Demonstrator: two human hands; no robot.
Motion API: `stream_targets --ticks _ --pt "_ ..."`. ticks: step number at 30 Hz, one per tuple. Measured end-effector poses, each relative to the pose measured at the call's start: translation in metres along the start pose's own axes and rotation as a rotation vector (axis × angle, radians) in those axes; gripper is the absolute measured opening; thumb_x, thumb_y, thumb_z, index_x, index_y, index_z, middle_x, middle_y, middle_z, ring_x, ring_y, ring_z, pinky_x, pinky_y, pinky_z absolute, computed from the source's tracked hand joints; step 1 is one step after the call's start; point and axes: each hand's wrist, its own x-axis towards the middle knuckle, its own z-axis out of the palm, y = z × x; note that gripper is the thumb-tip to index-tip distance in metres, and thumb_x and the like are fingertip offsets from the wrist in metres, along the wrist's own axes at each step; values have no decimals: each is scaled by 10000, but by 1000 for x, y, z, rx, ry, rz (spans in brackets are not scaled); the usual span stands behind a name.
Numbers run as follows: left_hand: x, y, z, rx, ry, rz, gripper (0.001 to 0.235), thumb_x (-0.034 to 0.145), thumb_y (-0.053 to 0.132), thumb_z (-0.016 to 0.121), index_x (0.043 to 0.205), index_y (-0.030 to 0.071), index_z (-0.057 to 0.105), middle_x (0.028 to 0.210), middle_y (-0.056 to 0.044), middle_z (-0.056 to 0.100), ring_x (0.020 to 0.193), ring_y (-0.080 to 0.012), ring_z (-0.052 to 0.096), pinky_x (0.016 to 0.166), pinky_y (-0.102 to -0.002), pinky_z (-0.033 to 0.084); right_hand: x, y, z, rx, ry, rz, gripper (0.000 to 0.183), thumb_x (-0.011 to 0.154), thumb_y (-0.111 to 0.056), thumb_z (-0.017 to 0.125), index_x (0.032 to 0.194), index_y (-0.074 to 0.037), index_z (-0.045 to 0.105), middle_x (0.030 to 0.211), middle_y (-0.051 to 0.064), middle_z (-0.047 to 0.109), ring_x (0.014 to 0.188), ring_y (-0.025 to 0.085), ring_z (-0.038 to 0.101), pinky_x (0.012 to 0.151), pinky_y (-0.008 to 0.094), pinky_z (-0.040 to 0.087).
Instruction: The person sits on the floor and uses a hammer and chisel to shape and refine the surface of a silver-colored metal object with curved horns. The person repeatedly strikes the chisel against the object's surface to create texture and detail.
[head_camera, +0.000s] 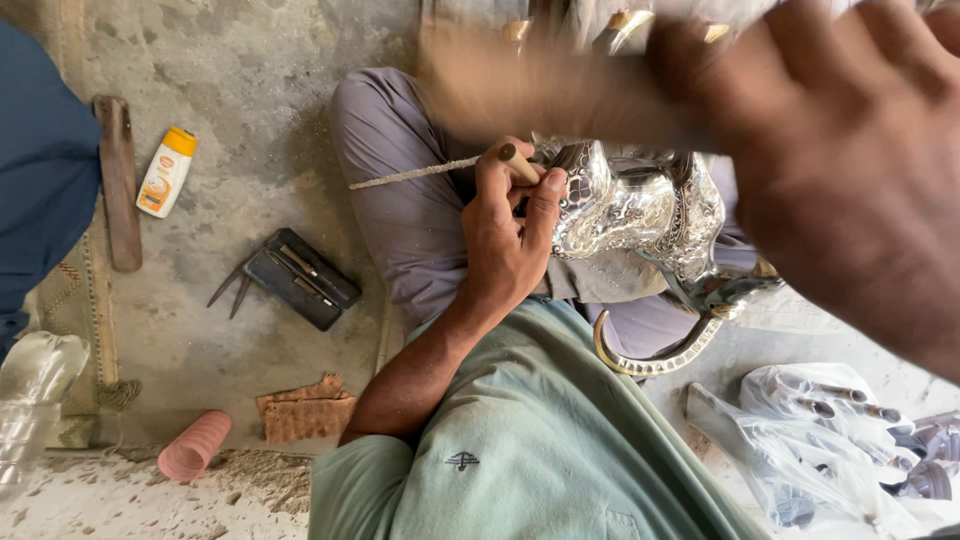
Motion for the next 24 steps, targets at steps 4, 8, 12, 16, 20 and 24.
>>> stream_targets --ticks 4,8,12,16,20,24 --pt "6 -3 -5 -108 24 -29 280 1075 154 617 1200 -7 426 1065 -111 659 926 -130 702 686 -254 614 -9 7 -3 195 81 0 525 842 79 751 1345 -55 676 1028 148 693 886 291 656 795 410 557" --pt "21 -5 -13 -77 -103 -75 265 1105 174 638 1150 8 437 956 -113 694 916 -156 762 743 -267 631 -19 18 11 341 134 40 454 946 104 751 1387 58 650 1089 200 668 952 307 653 838 416 548" --pt "27 -2 -13 134 -163 26 278 1097 199 631 1198 -2 467 924 -101 713 867 -150 764 738 -281 625 -20 28 35 262 208 -10 412 1005 147 755 1375 21 622 1115 183 673 944 262 668 800 340 554" --pt "22 0 -8 137 -106 96 305 1110 204 603 1264 -2 439 965 -98 656 869 -151 732 756 -287 617 -20 27 63 259 66 176 367 940 39 773 1273 30 619 1002 179 672 826 272 666 685 356 545" --pt "21 0 -8 106 -104 75 279 1134 195 602 1258 13 431 959 -79 615 790 -127 704 712 -258 602 -12 24 66 248 -38 230 327 897 -19 743 1202 25 634 906 173 681 735 282 678 596 366 548" --pt "19 -2 -7 109 -98 41 263 1102 189 617 1208 9 457 942 -62 649 819 -136 714 734 -270 600 14 21 51 415 -45 177 390 872 128 660 1254 53 648 929 213 689 767 320 701 604 379 567"
